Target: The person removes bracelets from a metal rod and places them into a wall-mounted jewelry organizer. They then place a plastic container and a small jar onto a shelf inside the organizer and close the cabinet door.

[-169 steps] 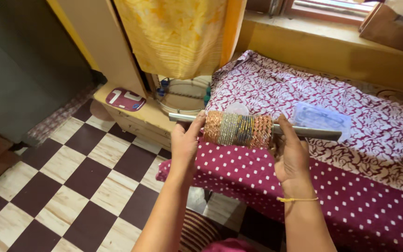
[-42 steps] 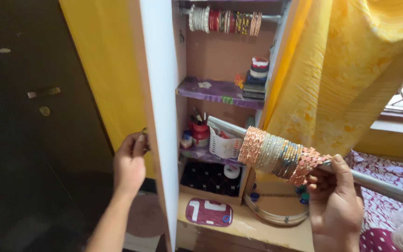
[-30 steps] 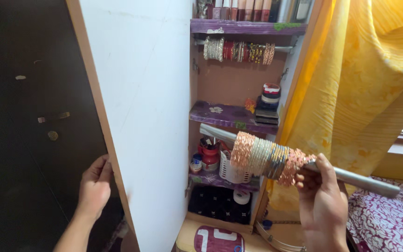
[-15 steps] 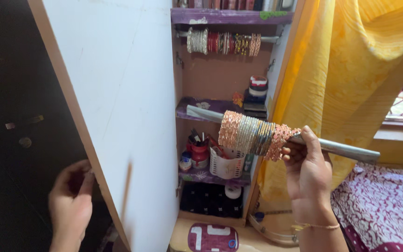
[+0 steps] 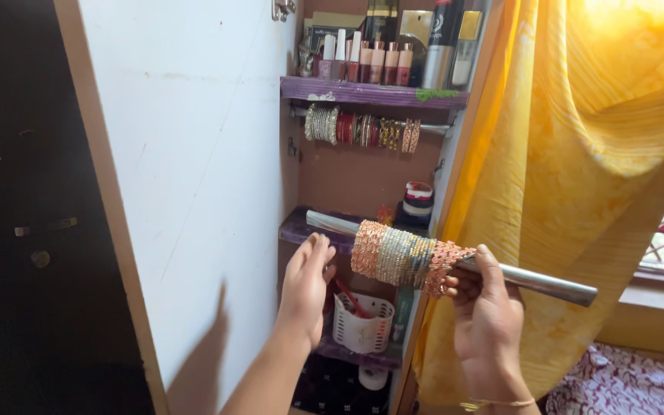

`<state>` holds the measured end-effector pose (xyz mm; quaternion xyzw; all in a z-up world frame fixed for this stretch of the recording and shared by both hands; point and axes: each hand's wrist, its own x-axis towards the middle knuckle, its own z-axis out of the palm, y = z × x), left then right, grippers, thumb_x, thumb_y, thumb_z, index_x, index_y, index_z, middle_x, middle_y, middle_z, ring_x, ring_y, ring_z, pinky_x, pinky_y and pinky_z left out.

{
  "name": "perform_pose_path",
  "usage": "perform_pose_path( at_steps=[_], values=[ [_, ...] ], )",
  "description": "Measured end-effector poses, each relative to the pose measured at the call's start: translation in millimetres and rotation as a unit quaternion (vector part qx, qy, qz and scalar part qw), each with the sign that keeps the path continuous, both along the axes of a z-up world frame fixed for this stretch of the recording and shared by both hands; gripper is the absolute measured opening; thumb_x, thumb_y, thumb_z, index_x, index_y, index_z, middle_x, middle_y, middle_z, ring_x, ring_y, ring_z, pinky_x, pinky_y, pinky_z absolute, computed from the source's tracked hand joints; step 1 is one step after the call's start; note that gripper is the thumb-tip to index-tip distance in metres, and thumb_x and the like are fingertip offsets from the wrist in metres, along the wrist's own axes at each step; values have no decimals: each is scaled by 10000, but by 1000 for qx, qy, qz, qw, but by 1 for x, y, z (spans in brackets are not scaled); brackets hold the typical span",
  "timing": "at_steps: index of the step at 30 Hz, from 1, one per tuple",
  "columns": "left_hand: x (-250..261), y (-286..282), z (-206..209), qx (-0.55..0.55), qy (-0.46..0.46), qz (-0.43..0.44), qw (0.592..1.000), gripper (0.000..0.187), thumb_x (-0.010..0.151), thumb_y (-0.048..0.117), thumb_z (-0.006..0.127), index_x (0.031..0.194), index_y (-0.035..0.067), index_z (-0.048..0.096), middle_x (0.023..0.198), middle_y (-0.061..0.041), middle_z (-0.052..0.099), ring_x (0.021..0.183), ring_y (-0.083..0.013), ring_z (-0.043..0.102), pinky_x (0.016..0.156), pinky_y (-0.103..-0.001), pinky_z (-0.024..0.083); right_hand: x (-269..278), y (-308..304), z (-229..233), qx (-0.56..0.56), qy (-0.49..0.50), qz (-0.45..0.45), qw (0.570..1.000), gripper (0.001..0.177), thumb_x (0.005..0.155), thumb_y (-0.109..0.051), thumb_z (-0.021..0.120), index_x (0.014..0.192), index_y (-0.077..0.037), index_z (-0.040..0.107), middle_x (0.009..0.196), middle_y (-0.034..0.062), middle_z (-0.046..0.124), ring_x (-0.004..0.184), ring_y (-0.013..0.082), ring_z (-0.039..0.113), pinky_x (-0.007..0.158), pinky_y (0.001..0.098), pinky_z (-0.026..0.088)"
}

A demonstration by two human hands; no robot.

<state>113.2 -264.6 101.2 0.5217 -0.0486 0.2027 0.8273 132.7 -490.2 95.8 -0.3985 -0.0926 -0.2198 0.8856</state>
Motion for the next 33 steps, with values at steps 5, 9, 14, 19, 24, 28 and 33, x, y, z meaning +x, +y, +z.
perform_pose_path(
  at_steps=[5,9,14,19,24,28,33],
  values=[
    [84,-1,8,-58,-11,9,998,306,1043,296,495,1145,31,609,1088,-35,657,1038,-120,608,881,-331,456,27,14,6,10,-12,15,1000,185,1004,-212,650,1012,-28,657,842,87,721,676,163,673,597,284,550],
    [128,0,14,-90,-59,25,994,272,1053,248,486,1046,35,655,894,-40,633,837,-136,578,788,-317,468,43,32,15,22,-25,14,999,171,977,-210,660,1019,-44,650,847,85,713,683,165,689,598,295,558],
    [172,1,18,-130,-39,41,990,285,1052,235,501,1057,-4,654,954,-54,665,871,-143,616,848,-315,483,61,46,21,33,-48,-13,998,193,986,-199,682,1012,-12,646,858,93,696,685,169,683,624,291,575],
    [220,9,37,-134,-28,43,990,310,1037,233,539,1101,-40,672,1047,-109,695,949,-189,635,917,-368,487,85,64,24,16,-65,-36,997,228,987,-214,667,1027,9,643,858,103,703,686,171,690,636,304,591],
    [268,35,49,-62,77,50,994,268,1023,220,561,1098,-13,670,1082,-124,689,998,-197,628,959,-433,424,127,83,23,9,-83,-15,996,252,994,-246,653,1050,0,651,859,101,699,687,170,688,635,305,583],
    [306,62,44,-85,34,26,995,247,1005,198,567,1028,-19,682,1032,-142,704,950,-228,647,946,-445,496,166,103,26,0,-45,-6,999,269,989,-249,657,1032,16,663,885,104,707,714,166,689,657,310,591],
    [355,88,45,-49,22,78,996,181,969,126,636,965,-43,703,984,-142,711,920,-204,629,923,-372,470,205,119,37,-7,10,21,1000,312,991,-268,660,999,44,662,892,109,703,749,177,693,709,319,624]
  ],
)
